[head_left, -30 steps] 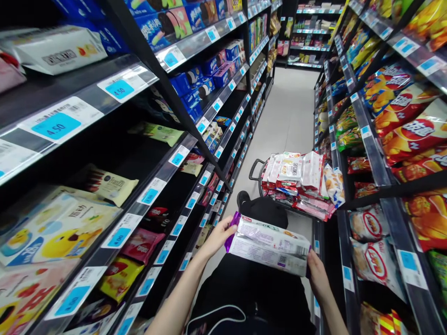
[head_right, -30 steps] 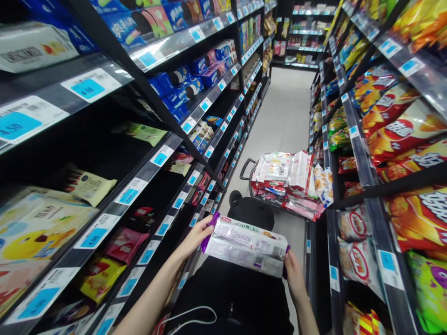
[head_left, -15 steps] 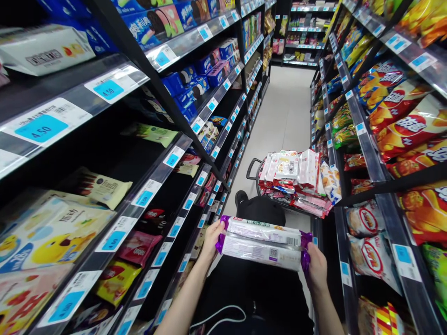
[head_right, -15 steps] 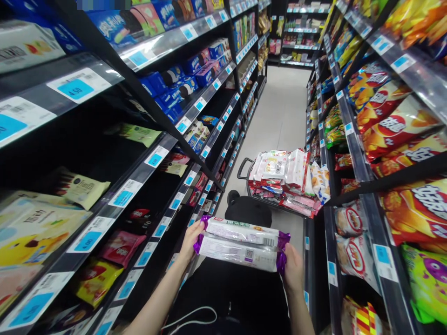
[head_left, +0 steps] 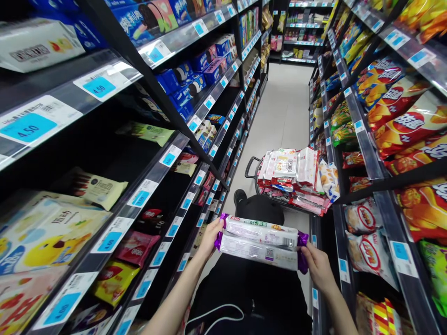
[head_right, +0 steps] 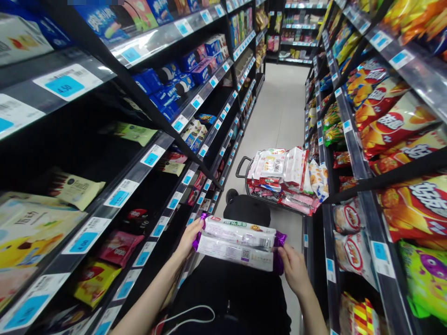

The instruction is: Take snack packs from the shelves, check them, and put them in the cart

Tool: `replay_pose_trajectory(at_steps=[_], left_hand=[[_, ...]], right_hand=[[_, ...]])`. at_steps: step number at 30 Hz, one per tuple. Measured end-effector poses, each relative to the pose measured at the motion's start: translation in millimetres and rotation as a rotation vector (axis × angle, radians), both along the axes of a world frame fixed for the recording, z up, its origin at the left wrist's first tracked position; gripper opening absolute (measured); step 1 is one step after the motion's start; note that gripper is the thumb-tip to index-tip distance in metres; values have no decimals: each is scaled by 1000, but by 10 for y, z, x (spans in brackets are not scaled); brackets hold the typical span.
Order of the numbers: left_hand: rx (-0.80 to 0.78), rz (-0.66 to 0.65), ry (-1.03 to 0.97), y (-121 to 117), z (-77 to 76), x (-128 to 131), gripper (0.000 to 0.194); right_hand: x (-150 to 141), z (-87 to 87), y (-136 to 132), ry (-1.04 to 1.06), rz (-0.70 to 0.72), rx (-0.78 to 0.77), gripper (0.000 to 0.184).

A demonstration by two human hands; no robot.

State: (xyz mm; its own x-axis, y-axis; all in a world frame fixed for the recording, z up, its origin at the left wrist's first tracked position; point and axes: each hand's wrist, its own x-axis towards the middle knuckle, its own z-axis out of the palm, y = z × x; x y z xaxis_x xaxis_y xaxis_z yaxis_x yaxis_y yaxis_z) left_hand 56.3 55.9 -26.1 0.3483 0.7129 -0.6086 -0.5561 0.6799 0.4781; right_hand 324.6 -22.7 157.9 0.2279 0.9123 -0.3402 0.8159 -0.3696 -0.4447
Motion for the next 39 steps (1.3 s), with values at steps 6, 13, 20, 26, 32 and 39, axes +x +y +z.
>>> replay_pose_trajectory(at_steps=[6,13,20,26,32,39], left_hand=[[74,-76,57,-27,-51,-41,50],[274,-158,-134,-183,-147,-174,56],[133,-114,-191,-227,-139,-132,41],[261,-303,-117,-205,-178,-133,43],[356,-258,183,-79,-19,-291,40],[697,-157,617,178,385,-568,45]], right_hand=[[-46,-186,64,346,-358,34,48],[96,-225,27,265,-245,74,53],[143,-143,-54,201,-171,-20,33],[87,-250,4,236,-352,102,42],[38,-157,90,119,-323,162,46],[-60,247,334,-296,56,524,40]])
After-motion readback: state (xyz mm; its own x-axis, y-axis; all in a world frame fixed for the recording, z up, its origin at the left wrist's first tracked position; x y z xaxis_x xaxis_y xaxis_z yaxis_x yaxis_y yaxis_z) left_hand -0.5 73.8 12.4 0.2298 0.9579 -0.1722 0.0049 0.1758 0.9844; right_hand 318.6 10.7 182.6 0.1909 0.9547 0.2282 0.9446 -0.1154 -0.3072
